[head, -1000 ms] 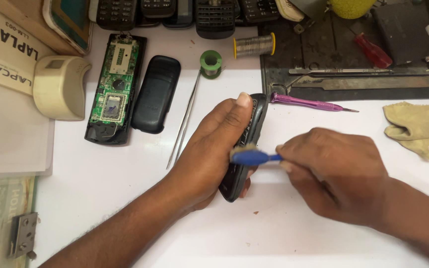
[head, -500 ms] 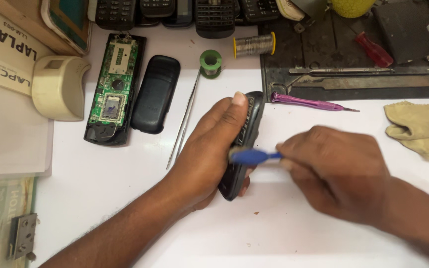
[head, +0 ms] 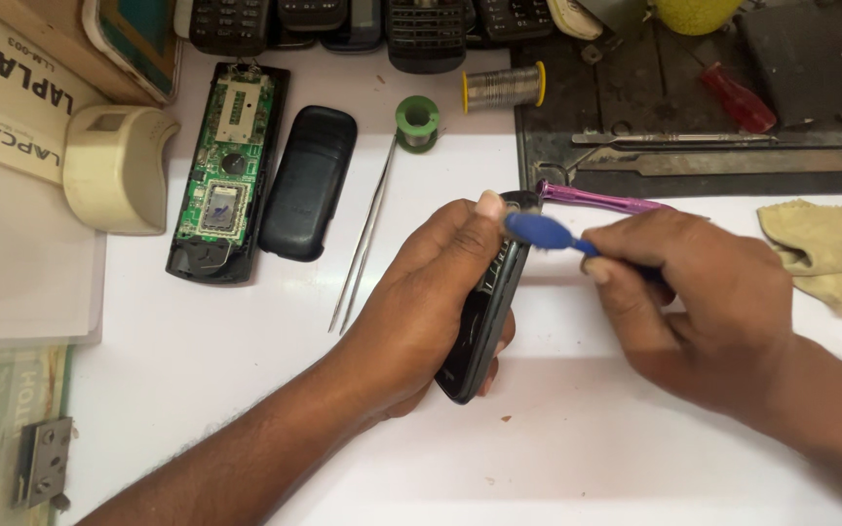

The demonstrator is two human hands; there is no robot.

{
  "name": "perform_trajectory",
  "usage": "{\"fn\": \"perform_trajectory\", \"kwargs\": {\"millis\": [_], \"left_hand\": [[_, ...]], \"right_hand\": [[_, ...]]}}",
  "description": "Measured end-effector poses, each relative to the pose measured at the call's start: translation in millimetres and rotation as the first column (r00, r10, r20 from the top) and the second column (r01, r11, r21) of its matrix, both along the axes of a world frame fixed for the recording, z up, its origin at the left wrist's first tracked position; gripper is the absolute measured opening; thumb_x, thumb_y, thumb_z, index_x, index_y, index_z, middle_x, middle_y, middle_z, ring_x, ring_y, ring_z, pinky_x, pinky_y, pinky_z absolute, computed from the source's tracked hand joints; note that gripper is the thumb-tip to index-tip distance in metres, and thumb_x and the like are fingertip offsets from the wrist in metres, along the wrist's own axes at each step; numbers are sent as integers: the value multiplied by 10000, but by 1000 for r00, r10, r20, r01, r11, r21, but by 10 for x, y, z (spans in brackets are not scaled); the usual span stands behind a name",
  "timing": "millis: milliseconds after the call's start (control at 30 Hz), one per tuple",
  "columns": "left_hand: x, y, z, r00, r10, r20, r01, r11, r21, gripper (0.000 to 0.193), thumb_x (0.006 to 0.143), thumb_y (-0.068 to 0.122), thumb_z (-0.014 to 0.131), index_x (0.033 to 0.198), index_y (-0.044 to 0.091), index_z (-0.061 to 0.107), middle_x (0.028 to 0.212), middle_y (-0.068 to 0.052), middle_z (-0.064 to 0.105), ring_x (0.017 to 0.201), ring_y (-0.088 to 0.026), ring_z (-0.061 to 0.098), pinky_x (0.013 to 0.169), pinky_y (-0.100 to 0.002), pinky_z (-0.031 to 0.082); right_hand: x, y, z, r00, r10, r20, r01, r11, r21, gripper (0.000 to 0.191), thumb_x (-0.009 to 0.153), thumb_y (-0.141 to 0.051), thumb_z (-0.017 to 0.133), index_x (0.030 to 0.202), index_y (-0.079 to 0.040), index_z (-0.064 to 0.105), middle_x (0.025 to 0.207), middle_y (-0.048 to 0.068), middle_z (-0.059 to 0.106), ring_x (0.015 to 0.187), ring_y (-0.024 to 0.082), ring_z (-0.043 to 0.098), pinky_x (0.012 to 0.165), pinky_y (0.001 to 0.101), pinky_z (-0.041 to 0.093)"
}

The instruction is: The person holds a mobile phone and scrubs its keypad, edges, and back with a toothbrush, rotating the phone to clean different sides. They then use a small screwdriver to work on the phone's interior, reattach the cover, and place the phone aside on the workbench.

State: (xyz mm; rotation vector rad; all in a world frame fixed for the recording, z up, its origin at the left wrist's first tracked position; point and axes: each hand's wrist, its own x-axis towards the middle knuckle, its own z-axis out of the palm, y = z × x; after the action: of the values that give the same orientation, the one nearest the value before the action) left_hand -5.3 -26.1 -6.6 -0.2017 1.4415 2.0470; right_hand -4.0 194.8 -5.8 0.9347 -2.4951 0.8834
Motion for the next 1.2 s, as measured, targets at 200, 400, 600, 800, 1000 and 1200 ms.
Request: {"fn": "perform_trajectory", "kwargs": {"millis": [200,400,600,800,1000,1200], "left_hand": [[-7,-30,-51,999,22,42,-23,999,44,531,994,574,404,1199,91,481,615,-25,554,464,-78,557,343,-272,479],[-14,-48,-95,998,54,16,-56,995,85,513,1000,571,405,1106,74,481,542,-38,514,371,-88,494,321,-268,461],[-4,-26,-118,994,105,-9,-104,992,74,497,1018,562,440,1068,73,518,588,-14,493,441,-63,522,369,-222,436],[-19,-38,-112,993,109,-54,-108,994,29,537,1024,575,432,1083,48,521,637,-16,505,462,-67,545,380,-227,461],[24,-20,-60,998,25,-51,-27,999,-31,492,1051,599,411,1162,136,535,689,-46,526,501,-93,559,353,-282,513],[69,-31,-17,897,-92,-433,-37,959,-281,523,1108,535,276,1025,85,531,773,16,448,688,-57,425,576,-233,441]], "right_hand": [[54,-33,41,969,227,93,-232,972,46,231,826,20,705,1043,-15,635,887,101,708,750,239,727,639,334,578],[94,-99,74,923,379,71,-381,924,18,306,779,64,738,1042,-5,598,875,85,716,697,209,719,573,325,562],[109,-116,96,912,407,57,-408,913,12,318,794,72,753,1060,-5,597,782,50,668,706,190,732,585,327,580],[114,-119,82,932,361,32,-362,932,35,296,799,50,741,1048,-14,595,823,71,701,706,198,725,584,324,568],[46,-53,55,990,139,11,-139,990,2,187,876,14,713,1035,4,615,875,125,703,698,200,695,593,308,546],[65,-20,-20,998,-44,32,45,999,-13,146,946,-18,720,1063,24,643,858,113,708,575,122,605,522,261,463]]}}
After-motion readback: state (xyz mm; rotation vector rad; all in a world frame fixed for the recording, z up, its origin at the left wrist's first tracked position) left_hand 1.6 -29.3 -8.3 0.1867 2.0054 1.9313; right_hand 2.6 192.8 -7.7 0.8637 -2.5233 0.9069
